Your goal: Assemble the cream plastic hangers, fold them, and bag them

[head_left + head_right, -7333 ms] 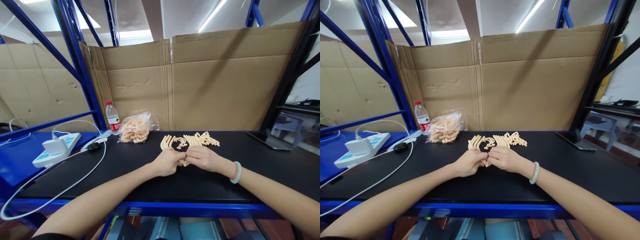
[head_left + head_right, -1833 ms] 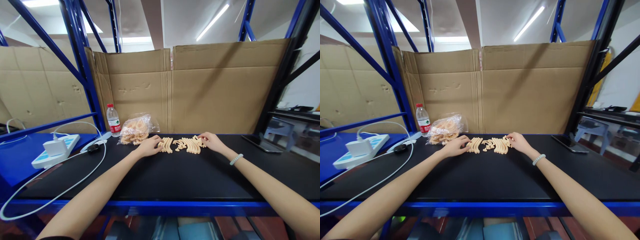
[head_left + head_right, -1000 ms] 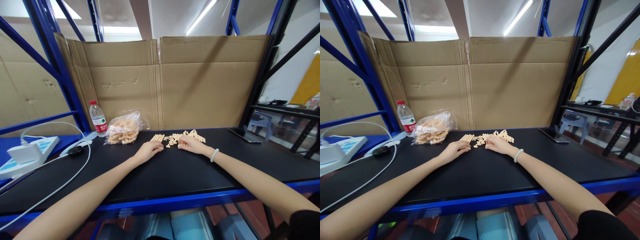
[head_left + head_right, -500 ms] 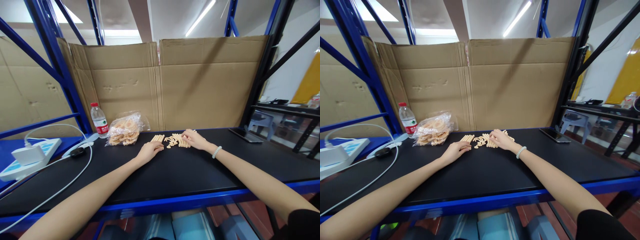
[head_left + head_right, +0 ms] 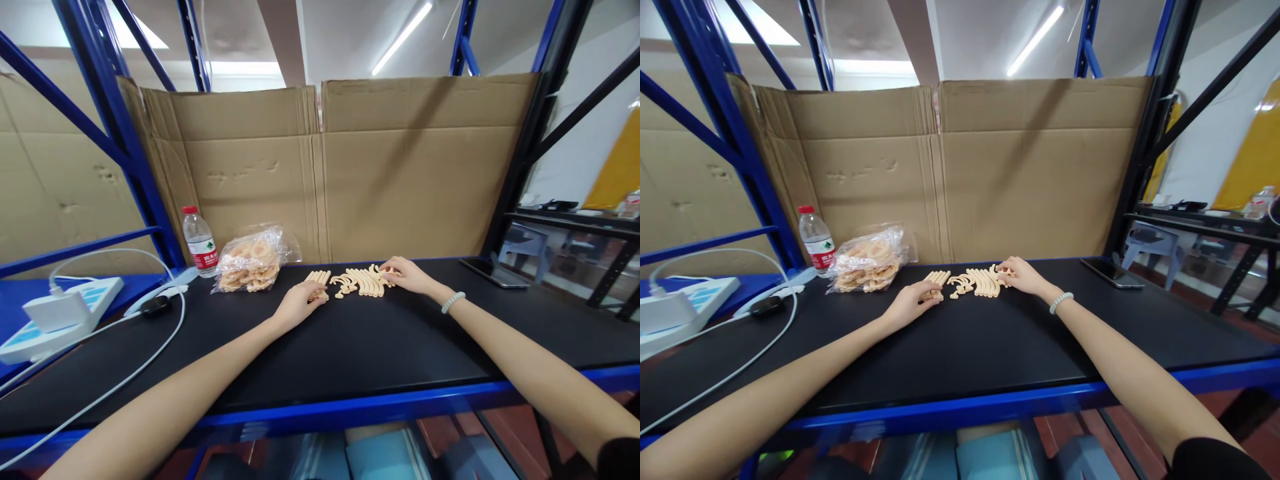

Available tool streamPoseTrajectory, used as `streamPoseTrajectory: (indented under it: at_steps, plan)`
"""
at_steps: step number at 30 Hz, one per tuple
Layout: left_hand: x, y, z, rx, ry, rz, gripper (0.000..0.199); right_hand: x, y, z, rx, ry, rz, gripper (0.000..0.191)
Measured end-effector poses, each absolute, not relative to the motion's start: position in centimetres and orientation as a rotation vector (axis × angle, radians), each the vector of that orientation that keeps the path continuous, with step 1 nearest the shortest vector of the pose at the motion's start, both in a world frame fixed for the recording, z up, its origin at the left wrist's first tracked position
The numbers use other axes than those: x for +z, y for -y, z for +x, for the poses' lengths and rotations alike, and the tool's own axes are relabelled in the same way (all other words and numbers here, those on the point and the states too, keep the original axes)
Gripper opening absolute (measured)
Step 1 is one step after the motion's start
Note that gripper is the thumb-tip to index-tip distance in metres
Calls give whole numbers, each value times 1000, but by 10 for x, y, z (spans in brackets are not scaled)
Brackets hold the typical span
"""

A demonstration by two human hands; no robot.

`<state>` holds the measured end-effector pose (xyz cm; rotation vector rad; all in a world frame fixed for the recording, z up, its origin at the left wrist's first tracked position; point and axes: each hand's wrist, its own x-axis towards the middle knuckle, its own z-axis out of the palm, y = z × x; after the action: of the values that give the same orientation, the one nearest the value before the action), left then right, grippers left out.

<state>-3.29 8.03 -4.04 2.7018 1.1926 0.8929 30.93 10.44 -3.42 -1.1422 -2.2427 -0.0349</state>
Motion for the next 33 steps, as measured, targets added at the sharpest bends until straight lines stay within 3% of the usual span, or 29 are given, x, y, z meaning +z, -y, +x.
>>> streamPoseTrajectory:
  at_steps: [8, 14, 21, 33]
  plan:
    - [-32, -71, -29, 834, -1315, 2882, 27, -39, -92, 258, -89, 2276, -1035, 22]
    - [-34, -71, -23, 805, -1314, 2930, 19, -42, -90, 230, -192, 2369, -1027, 28]
    - [-35, -75, -19, 790, -1282, 2924, 14, -46, -95, 229, -183, 2352, -1013, 19]
    - [-23, -78, -27, 1329, -1070, 2446, 19, -40, -98, 231, 260, 1761, -971, 30]
